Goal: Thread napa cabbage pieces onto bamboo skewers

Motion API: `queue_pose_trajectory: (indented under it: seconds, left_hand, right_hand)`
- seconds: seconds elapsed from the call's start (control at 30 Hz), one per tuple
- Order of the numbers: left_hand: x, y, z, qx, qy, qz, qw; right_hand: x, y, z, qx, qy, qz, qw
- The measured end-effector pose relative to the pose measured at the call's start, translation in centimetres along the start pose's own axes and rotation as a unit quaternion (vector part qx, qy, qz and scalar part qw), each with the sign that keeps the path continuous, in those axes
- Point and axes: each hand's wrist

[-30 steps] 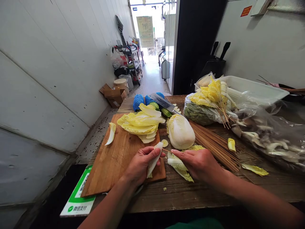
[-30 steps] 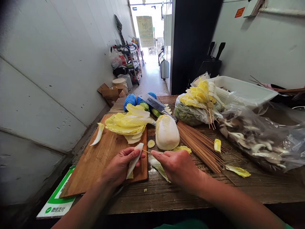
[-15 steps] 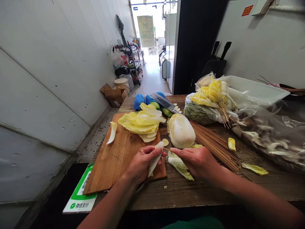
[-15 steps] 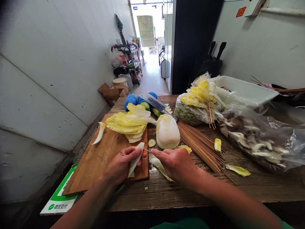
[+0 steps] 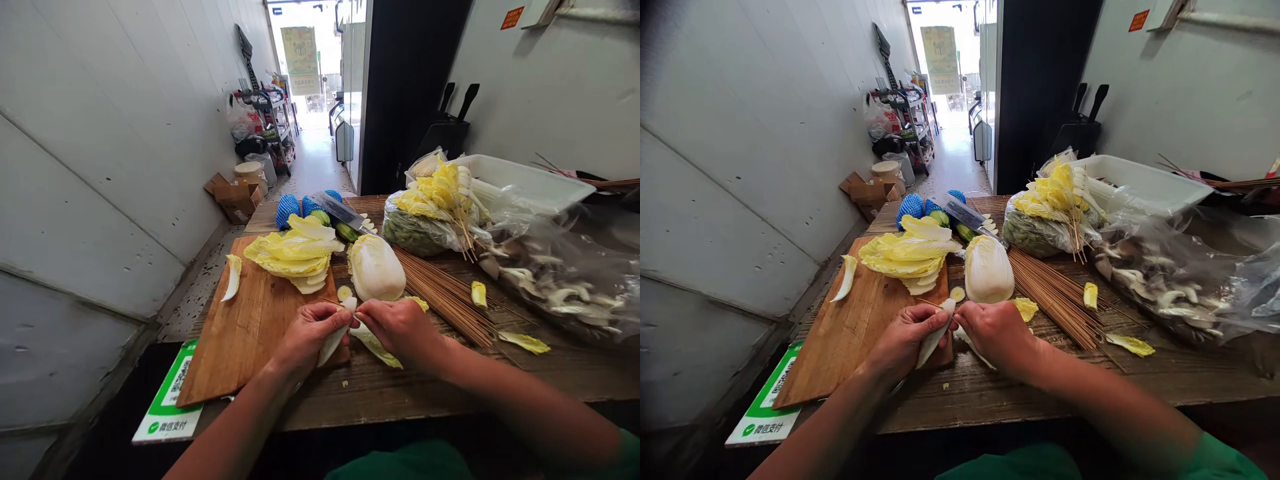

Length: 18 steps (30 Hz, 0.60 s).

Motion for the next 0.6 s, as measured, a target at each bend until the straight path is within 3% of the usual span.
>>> queue_pose_trajectory:
  seconds: [0.23,0.43,0.53,0.6]
  left_hand:
    - [0.1,0.0,-0.5,-0.011,0.061,-0.087,0.994]
    - [1.5,0.4,-0.2,-0.020,0.018,-0.016,1.000]
    - [1.7,0.4,-0.8,0.061,-0.069,-0.063,0.994]
    - [1.3,0.2,-1.0,0.127,-0.137,-0.114,0.976]
  right_hand:
    - [-1.0,-0.2,-0.7,0.037,-0.060,0.033,0.997]
    - [-2.0,-0.3,0.1,0.024,-0.124,0.014,0.992]
    - [-3.8,-0.2,-0.3,0.048,-0.159,-0.025,0.986]
    - [-5.4,0.1,-1.1,0.065,-0.196,-0.052,0.977]
Point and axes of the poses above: each hand's wrist, its own y-axis away from the middle knuckle, its own x-axis out of the palm, z = x × y, and after that the axes turned 10 degrees about -y, right-handed
